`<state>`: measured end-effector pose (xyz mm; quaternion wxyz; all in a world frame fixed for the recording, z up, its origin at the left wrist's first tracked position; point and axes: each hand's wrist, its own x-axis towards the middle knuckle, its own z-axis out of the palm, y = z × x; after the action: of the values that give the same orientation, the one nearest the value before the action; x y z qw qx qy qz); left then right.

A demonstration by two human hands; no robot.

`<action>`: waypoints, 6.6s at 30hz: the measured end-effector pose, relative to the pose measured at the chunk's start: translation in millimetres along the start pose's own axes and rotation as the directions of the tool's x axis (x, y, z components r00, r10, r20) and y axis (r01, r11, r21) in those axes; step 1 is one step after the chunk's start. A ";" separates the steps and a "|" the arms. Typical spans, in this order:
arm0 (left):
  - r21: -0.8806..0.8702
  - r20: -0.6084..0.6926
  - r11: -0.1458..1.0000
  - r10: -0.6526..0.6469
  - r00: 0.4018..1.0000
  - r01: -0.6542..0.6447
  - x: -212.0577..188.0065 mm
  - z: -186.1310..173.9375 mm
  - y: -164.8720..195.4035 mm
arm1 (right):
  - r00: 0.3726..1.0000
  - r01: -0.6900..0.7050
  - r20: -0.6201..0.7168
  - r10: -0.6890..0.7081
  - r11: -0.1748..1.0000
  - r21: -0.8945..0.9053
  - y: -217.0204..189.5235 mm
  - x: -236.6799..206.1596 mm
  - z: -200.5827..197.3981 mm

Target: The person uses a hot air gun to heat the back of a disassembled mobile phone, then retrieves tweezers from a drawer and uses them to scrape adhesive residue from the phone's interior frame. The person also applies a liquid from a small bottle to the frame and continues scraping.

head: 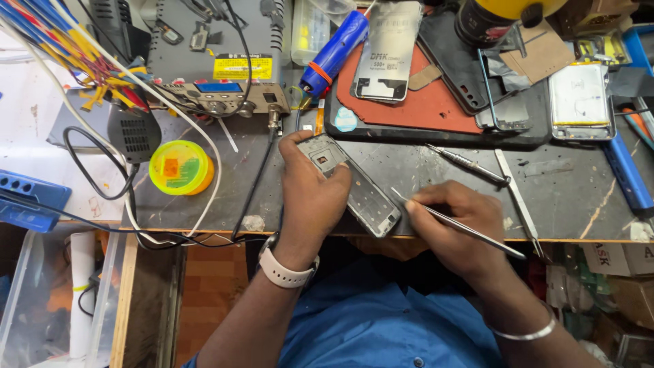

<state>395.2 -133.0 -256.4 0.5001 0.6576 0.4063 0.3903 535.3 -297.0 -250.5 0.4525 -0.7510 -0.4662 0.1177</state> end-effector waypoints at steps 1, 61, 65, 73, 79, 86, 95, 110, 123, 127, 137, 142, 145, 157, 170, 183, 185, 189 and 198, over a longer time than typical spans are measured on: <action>-0.008 0.000 1.000 -0.002 1.000 0.002 0.3 -0.8 0.2 | 1.000 0.009 0.001 -0.009 1.000 -0.008 0.3 -0.2 -0.4; -0.003 -0.001 0.999 -0.032 0.999 0.032 1.7 -10.2 7.9 | 0.993 -0.105 0.061 0.104 0.994 0.013 -17.6 8.7 6.7; -0.028 -0.017 1.000 0.001 1.000 -0.001 1.3 -12.5 9.2 | 0.990 -0.114 0.072 0.122 0.987 -0.115 -20.6 9.0 7.0; -0.021 0.008 0.999 -0.044 0.999 0.044 0.9 -14.2 13.5 | 0.994 -0.109 0.036 0.106 0.991 0.079 -25.1 14.9 12.5; -0.015 -0.009 1.000 -0.016 1.000 0.016 3.1 -14.7 15.1 | 0.998 -0.029 0.048 0.029 1.000 0.005 -26.6 22.8 14.9; -0.003 -0.009 1.000 -0.020 1.000 0.020 6.3 -16.5 17.5 | 0.986 -0.150 0.076 0.148 0.988 0.024 -22.6 31.4 18.0; -0.048 -0.014 0.997 -0.058 0.998 0.058 15.4 -19.6 20.5 | 0.964 -0.266 0.075 0.256 0.938 0.224 -10.4 34.2 15.3; -0.102 0.062 0.991 -0.079 0.995 0.085 24.0 -11.3 12.7 | 0.975 -0.170 0.160 0.156 0.982 0.077 -0.3 35.2 -0.8; -0.084 0.064 0.992 -0.092 0.994 0.097 27.3 -9.7 16.0 | 0.983 -0.117 0.145 0.112 0.993 0.029 -11.3 42.4 0.3; -0.092 0.071 0.990 -0.100 0.992 0.106 26.8 -10.8 16.7 | 0.988 -0.102 0.124 0.096 0.994 0.047 -15.2 41.6 2.0; -0.053 0.067 0.994 -0.089 0.994 0.092 17.7 -9.4 22.3 | 0.993 -0.063 0.100 0.065 0.998 -0.018 -20.0 36.9 0.8; -0.052 0.064 0.996 -0.070 0.996 0.073 13.4 -10.6 26.6 | 0.994 -0.005 0.114 -0.002 0.998 0.065 -20.6 33.5 -3.8; -0.066 0.057 0.994 -0.080 0.995 0.083 12.9 -10.3 27.7 | 0.993 -0.044 0.107 0.043 0.999 0.004 -21.2 31.6 -4.6; -0.098 0.072 0.990 -0.095 0.993 0.102 12.7 -10.5 29.3 | 0.994 -0.071 0.084 0.070 0.997 0.009 -26.3 30.5 -4.1; 0.013 0.060 0.994 -0.105 0.993 0.104 6.4 -9.1 37.4 | 0.999 0.030 0.043 -0.029 1.000 -0.006 -34.8 29.4 -7.1; -0.037 0.057 0.995 -0.087 0.995 0.089 2.2 -9.5 40.9 | 0.999 0.031 0.039 -0.032 0.999 0.021 -45.4 31.0 -4.6; -0.035 0.055 0.995 -0.089 0.994 0.091 1.4 -10.2 41.5 | 0.998 0.053 0.031 -0.054 0.998 0.033 -47.5 32.0 -3.3; -0.082 0.047 0.996 -0.033 0.998 0.037 -0.6 -10.5 45.2 | 0.998 0.050 0.021 -0.052 0.996 0.067 -52.2 34.2 -0.2; -0.054 0.008 0.997 -0.052 0.999 0.053 -3.1 -15.0 51.8 | 0.998 0.059 0.023 -0.057 0.997 -0.051 -62.3 31.1 -3.7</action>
<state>387.8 -139.5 -203.2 0.5291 0.6343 0.4111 0.3856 517.3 -264.4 -191.7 0.4312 -0.7473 -0.4955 0.1005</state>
